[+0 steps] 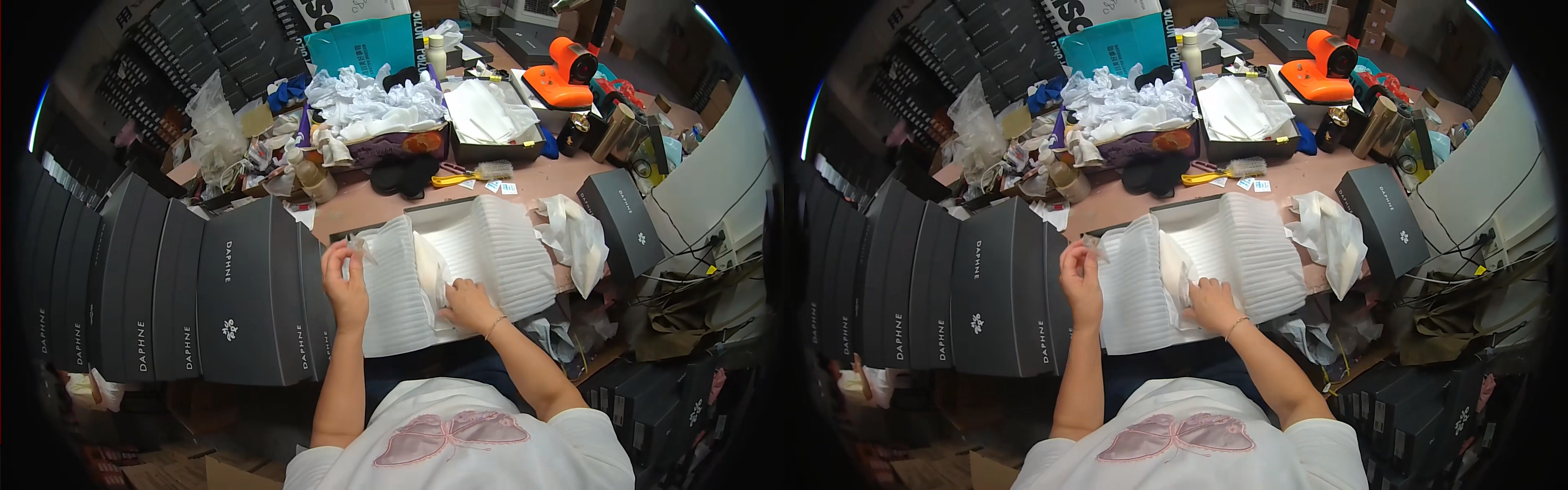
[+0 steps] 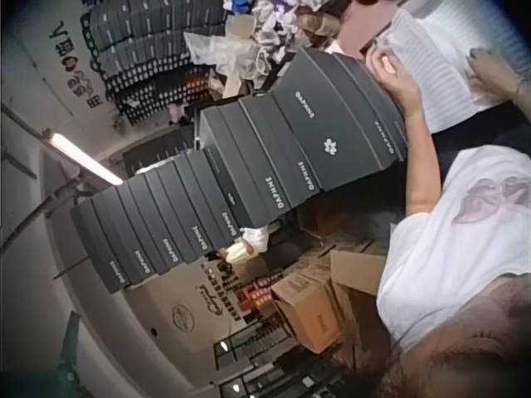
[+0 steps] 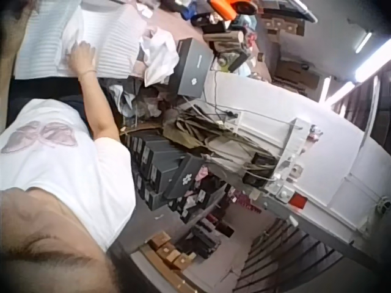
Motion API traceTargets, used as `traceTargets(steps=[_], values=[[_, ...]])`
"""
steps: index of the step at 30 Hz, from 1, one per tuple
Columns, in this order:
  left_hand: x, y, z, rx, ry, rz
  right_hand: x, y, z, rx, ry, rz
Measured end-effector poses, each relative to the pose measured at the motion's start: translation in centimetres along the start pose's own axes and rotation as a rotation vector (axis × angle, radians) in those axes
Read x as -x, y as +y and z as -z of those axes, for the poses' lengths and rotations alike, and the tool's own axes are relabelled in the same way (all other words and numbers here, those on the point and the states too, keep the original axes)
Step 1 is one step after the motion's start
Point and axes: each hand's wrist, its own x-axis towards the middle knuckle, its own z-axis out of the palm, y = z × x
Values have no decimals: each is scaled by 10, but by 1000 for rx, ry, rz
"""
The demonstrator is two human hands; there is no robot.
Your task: Packing pairs of high-heeled shoes into individual shoe boxes with protective tissue paper.
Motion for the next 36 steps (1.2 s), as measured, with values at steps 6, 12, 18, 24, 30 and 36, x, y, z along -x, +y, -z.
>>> traceTargets(steps=[6,12,18,24,30,36], values=[[45,24,-7,84,-464,-99,-5,-46,95,-1491,-12,160],[74,-19,33,-207,-155,87,-28,19,82,-378,499,-139],[136,-59,58,647,-276,1182,0,-11,22,-109,-188,-68],[88,5,27,894,-548,765,4,-3,9,-303,-9,-31],[61,-11,-69,246,-797,48,16,33,-17,-482,460,421],[60,-5,-109,-722,-891,-646,73,163,112,40,701,-650]])
